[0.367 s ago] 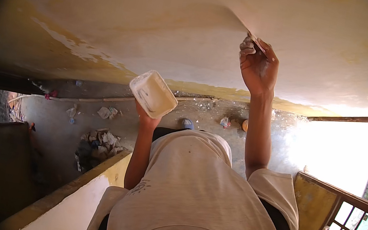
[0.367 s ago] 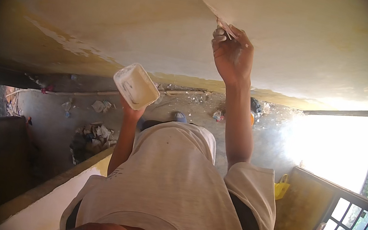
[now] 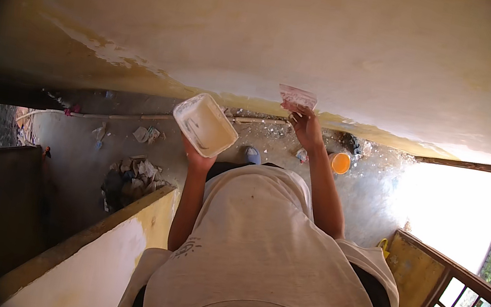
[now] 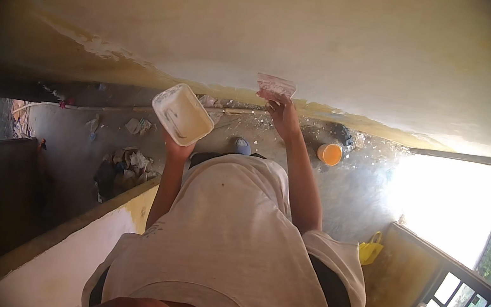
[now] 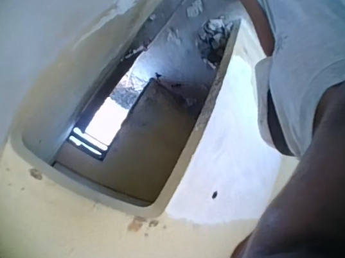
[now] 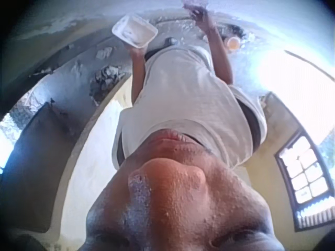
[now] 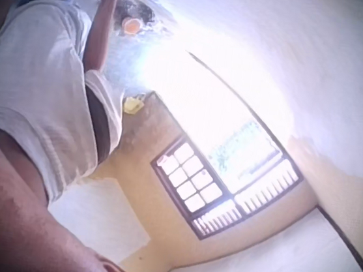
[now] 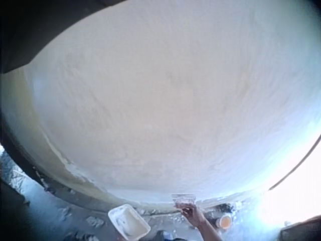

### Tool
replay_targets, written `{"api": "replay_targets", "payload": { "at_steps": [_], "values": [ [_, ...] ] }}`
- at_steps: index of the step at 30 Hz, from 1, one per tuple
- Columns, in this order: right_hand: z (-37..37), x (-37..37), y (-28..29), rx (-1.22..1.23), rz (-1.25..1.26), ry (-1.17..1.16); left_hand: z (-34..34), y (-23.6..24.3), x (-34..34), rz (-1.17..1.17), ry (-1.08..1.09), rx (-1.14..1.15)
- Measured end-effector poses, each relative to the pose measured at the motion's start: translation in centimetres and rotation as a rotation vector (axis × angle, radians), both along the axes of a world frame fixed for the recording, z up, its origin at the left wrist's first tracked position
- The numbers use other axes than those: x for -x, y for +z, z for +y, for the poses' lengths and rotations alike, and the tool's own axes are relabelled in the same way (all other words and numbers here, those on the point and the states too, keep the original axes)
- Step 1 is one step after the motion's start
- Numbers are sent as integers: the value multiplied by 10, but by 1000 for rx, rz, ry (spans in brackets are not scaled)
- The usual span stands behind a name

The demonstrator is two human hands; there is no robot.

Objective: The person applies a white substance from a plastic container onto a damaged section of an interior wall using a hand-held scraper.

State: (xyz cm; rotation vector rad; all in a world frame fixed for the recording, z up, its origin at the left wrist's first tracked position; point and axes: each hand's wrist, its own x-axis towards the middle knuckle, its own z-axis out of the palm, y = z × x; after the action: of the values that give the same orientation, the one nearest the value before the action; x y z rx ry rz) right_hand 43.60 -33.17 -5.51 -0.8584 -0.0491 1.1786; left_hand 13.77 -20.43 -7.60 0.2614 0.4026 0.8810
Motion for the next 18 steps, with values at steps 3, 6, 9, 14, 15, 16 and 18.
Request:
{"api": "replay_targets", "payload": {
  "at_steps": [3, 6, 9, 14, 15, 16, 18],
  "values": [
    [9, -5, -61, 106, 13, 113, -3, 3, 10, 30, 22, -23],
    [19, -21, -114, 154, -12, 126, 0, 7, 10, 79, -14, -37],
    [42, -27, -106, 174, 42, 51, 0, 13, 16, 98, -8, -28],
    [56, -49, -59, 11, 113, -92, 3, 15, 9, 84, -17, 0],
    [56, -50, -45, -3, 129, -110, 5, 13, 6, 72, -19, -1],
    [55, -49, -20, -15, 141, -123, 5, 13, 4, 60, -25, -8],
    [52, -45, 41, -98, 153, -156, 4, 16, -3, 36, -41, -21]
  ]
}}
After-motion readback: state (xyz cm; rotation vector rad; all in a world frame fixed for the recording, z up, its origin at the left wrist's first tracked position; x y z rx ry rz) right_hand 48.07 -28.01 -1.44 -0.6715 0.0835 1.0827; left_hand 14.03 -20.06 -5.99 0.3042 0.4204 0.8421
